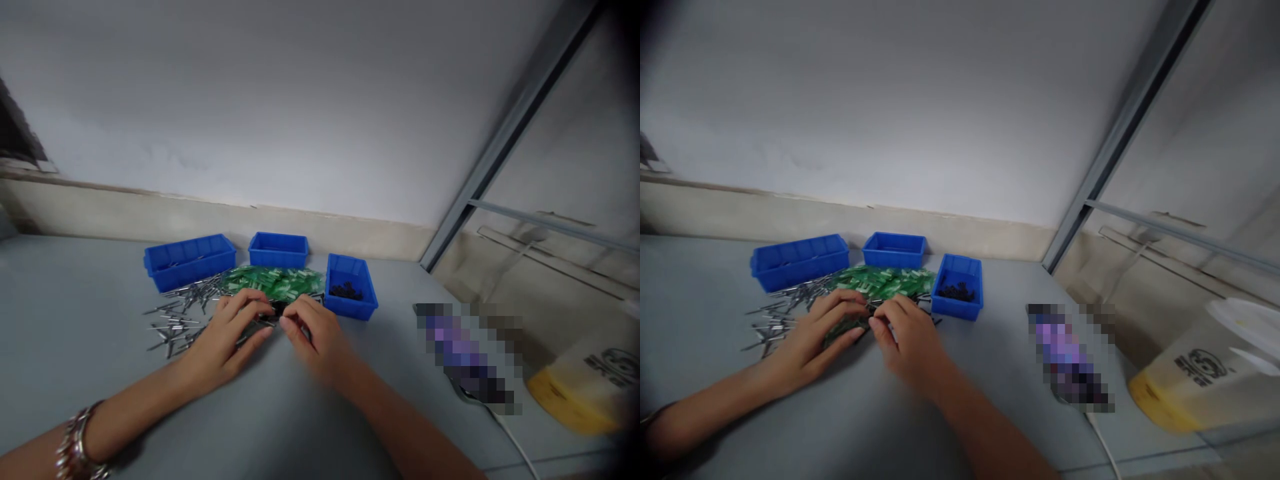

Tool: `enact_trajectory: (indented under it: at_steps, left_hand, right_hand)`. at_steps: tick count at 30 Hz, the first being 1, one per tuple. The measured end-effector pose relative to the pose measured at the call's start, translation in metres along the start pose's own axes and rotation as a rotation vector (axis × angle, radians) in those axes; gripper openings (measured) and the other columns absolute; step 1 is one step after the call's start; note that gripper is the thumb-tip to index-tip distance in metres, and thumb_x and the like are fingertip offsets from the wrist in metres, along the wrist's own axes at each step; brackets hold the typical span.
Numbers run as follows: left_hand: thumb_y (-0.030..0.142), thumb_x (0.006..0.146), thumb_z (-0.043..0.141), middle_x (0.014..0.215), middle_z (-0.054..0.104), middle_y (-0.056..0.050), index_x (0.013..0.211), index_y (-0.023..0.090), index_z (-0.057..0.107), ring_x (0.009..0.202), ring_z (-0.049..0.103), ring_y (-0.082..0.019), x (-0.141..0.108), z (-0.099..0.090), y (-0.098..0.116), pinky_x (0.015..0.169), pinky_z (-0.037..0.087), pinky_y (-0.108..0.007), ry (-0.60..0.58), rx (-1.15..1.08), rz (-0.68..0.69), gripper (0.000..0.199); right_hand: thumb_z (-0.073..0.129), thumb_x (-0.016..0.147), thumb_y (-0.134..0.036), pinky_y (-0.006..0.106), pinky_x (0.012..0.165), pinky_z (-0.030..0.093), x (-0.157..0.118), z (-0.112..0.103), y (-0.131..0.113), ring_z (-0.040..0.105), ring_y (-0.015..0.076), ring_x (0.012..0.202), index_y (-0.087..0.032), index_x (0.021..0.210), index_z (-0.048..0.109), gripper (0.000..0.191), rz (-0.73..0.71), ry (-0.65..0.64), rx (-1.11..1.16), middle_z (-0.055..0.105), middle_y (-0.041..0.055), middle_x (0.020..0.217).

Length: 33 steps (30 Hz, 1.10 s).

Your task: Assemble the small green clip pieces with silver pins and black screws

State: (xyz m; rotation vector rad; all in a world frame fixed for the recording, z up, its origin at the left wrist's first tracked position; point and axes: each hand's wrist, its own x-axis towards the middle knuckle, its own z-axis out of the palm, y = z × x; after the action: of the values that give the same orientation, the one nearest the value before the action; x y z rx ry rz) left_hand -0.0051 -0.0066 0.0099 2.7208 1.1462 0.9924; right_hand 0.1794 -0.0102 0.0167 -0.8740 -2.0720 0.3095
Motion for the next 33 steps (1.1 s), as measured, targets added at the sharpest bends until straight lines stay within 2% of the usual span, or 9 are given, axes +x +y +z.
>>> enact_trajectory:
  at_steps: [4,7,9,12,15,19,22,27,33]
  left_hand:
    - [0.027,0.088,0.039,0.108,0.046,-0.008,0.104,0.020,0.047,0.103,0.043,-0.022,0.000,0.000,-0.001,0.085,0.037,-0.036,-0.019,0.004,-0.026,0.019]
    - [0.026,0.088,0.039,0.109,0.044,-0.008,0.104,0.021,0.045,0.103,0.043,-0.022,0.000,0.001,-0.002,0.085,0.037,-0.036,-0.041,0.001,-0.027,0.018]
    - [0.026,0.088,0.038,0.109,0.044,-0.008,0.104,0.021,0.045,0.102,0.043,-0.022,0.000,0.002,-0.002,0.084,0.037,-0.036,-0.044,-0.003,-0.032,0.018]
    - [0.027,0.089,0.037,0.108,0.045,-0.008,0.102,0.020,0.046,0.101,0.044,-0.022,0.001,0.002,-0.001,0.084,0.037,-0.036,-0.025,-0.013,-0.039,0.018]
    - [0.027,0.088,0.037,0.107,0.045,-0.008,0.101,0.020,0.046,0.101,0.044,-0.022,0.001,0.002,-0.001,0.083,0.038,-0.036,-0.028,-0.007,-0.032,0.017]
    - [0.025,0.088,0.038,0.107,0.044,-0.008,0.101,0.020,0.047,0.103,0.044,-0.022,0.001,0.001,-0.002,0.084,0.039,-0.036,-0.044,0.003,-0.024,0.017]
    - [0.026,0.088,0.037,0.107,0.044,-0.008,0.100,0.020,0.047,0.102,0.044,-0.022,0.001,0.002,-0.002,0.083,0.038,-0.035,-0.023,-0.011,-0.030,0.016]
    - [0.024,0.088,0.037,0.107,0.042,-0.008,0.101,0.020,0.045,0.103,0.043,-0.022,0.002,0.002,-0.003,0.082,0.037,-0.036,-0.056,0.017,-0.025,0.016]
    - [0.025,0.088,0.037,0.108,0.042,-0.009,0.101,0.020,0.045,0.100,0.044,-0.024,0.002,0.005,-0.007,0.079,0.034,-0.039,-0.125,0.135,-0.101,0.016]
  right_hand:
    - [0.040,0.084,-0.020,0.025,0.066,0.038,0.006,-0.018,0.012,0.049,0.0137,0.071,-0.018,0.077,0.050,0.012,0.012,0.169,-0.119,0.051,0.0025,0.073]
    - [0.039,0.084,-0.022,0.028,0.067,0.038,0.009,-0.039,0.027,0.049,0.0158,0.071,-0.018,0.077,0.051,0.014,0.121,0.350,-0.346,0.053,0.0040,0.074]
    - [0.040,0.082,-0.023,0.030,0.068,0.038,0.009,-0.050,0.037,0.049,0.0171,0.072,-0.018,0.076,0.051,0.014,0.230,0.398,-0.488,0.053,0.0049,0.074]
    - [0.040,0.080,-0.023,0.032,0.068,0.037,0.006,-0.057,0.050,0.050,0.0191,0.076,-0.018,0.075,0.052,0.014,0.368,0.374,-0.620,0.053,0.0061,0.077]
    - [0.040,0.079,-0.023,0.031,0.067,0.036,0.003,-0.056,0.055,0.050,0.0200,0.078,-0.018,0.074,0.053,0.015,0.447,0.327,-0.693,0.052,0.0063,0.079]
    - [0.041,0.078,-0.023,0.031,0.066,0.034,0.003,-0.056,0.055,0.050,0.0203,0.080,-0.019,0.073,0.053,0.014,0.531,0.257,-0.703,0.052,0.0060,0.080]
    - [0.042,0.077,-0.023,0.031,0.066,0.034,0.003,-0.061,0.057,0.049,0.0206,0.080,-0.019,0.072,0.053,0.013,0.592,0.252,-0.683,0.052,0.0057,0.080]
    - [0.042,0.075,-0.027,0.030,0.065,0.036,0.000,-0.070,0.072,0.049,0.0172,0.070,-0.019,0.070,0.053,0.015,0.578,0.266,-0.561,0.051,0.0039,0.075]
    - [0.044,0.076,-0.041,0.032,0.064,0.037,-0.003,-0.072,0.086,0.047,0.0167,0.066,-0.020,0.078,0.055,0.024,0.565,0.299,-0.514,0.051,0.0027,0.075]
